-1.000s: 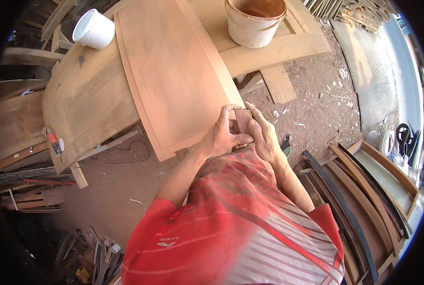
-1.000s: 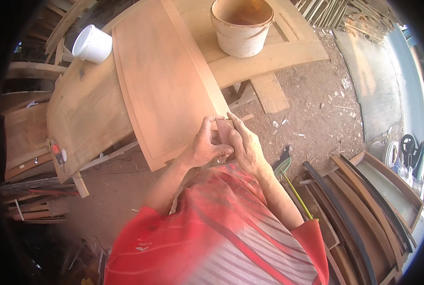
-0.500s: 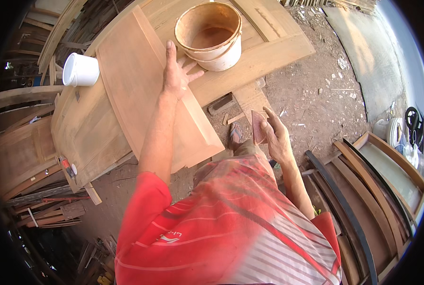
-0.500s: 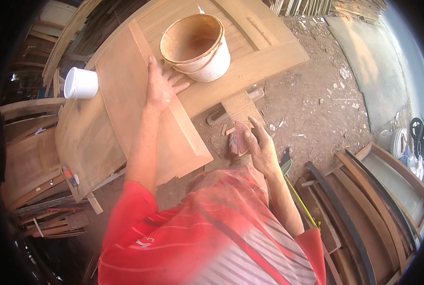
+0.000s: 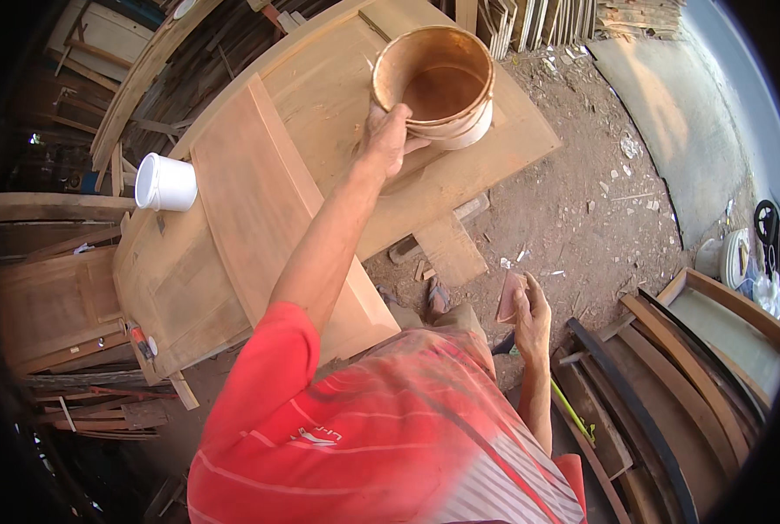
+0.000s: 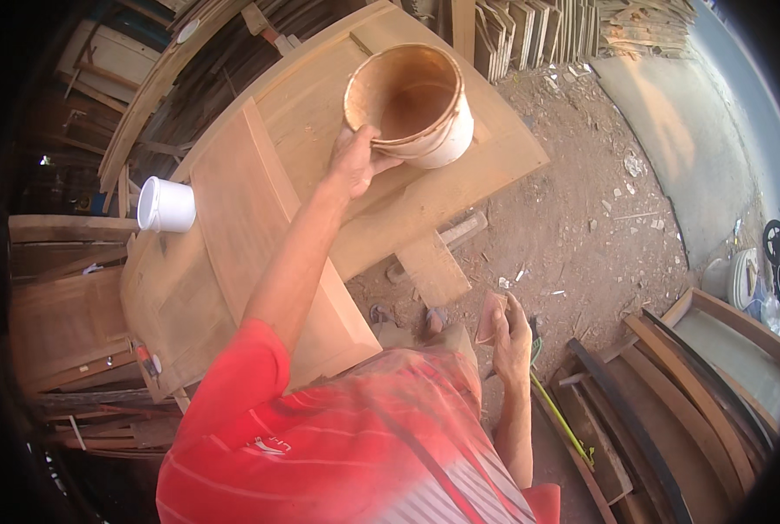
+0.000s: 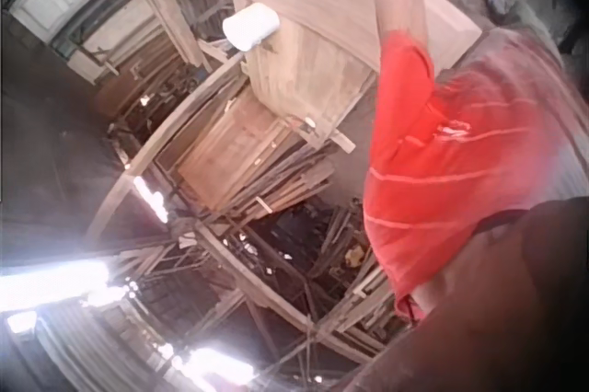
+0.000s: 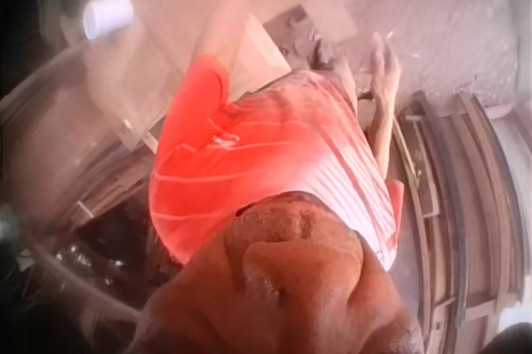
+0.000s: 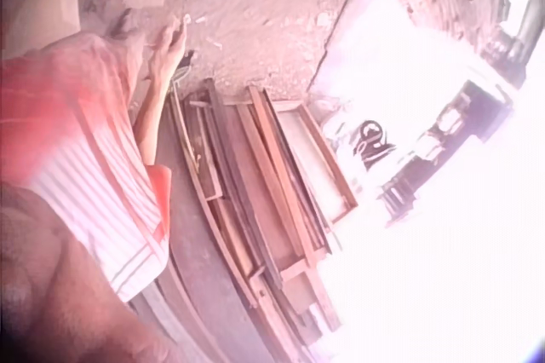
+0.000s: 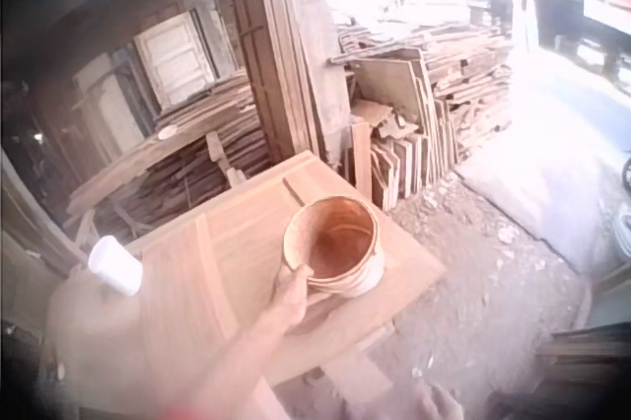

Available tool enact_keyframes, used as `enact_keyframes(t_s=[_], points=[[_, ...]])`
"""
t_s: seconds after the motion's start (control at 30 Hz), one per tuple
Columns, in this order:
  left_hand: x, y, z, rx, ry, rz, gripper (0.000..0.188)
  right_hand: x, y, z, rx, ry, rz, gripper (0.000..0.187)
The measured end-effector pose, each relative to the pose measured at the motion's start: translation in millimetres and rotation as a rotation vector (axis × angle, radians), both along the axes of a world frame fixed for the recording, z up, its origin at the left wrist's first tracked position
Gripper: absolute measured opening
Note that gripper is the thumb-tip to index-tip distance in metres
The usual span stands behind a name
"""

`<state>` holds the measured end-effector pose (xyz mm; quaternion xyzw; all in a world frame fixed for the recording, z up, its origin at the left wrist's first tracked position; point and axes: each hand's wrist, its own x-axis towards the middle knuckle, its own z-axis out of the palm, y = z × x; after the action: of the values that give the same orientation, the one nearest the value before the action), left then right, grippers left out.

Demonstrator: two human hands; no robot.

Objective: The person picks up a sanding block and a wooden panel, then sands the edges and corners of the panel with the sanding block by hand. They place the panel onto a wooden workbench and sand its edges with the sanding block.

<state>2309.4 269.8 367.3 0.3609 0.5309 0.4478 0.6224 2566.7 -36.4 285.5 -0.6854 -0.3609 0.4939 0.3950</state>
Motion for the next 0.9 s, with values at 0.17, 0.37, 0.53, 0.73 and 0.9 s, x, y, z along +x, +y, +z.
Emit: enact_keyframes(t_s=[0.17,0.37,0.53,0.73,0.9], points=[[54.0,48.3,-17.9,-0.077,0.073,0.082,0.073,-10.8,14.3,16.7,-0.032,0.02,0.009,0.063],[11.0,6.4,-13.0,0.192,0.372,0.012,0.083,-40.3,64.2,41.4,-0.002,0.088,0.11,0.06],[-43.2,-145.8,-40.3,-0.038,0.135,-0.442,0.051,-83.7,89.2,45.2,0.163,0.157,0.168,0.06],[-61.2,-243.1,-33.5,-0.042,-0.008,-0.177,0.037,-125.6,81.9,52.7,0.247,0.078,0.421,0.06],[-89.1,-282.5,-30.8,0.062,-0.11,-0.063,0.031,-158.2,60.8,64.1,0.383,-0.118,0.563,0.061]])
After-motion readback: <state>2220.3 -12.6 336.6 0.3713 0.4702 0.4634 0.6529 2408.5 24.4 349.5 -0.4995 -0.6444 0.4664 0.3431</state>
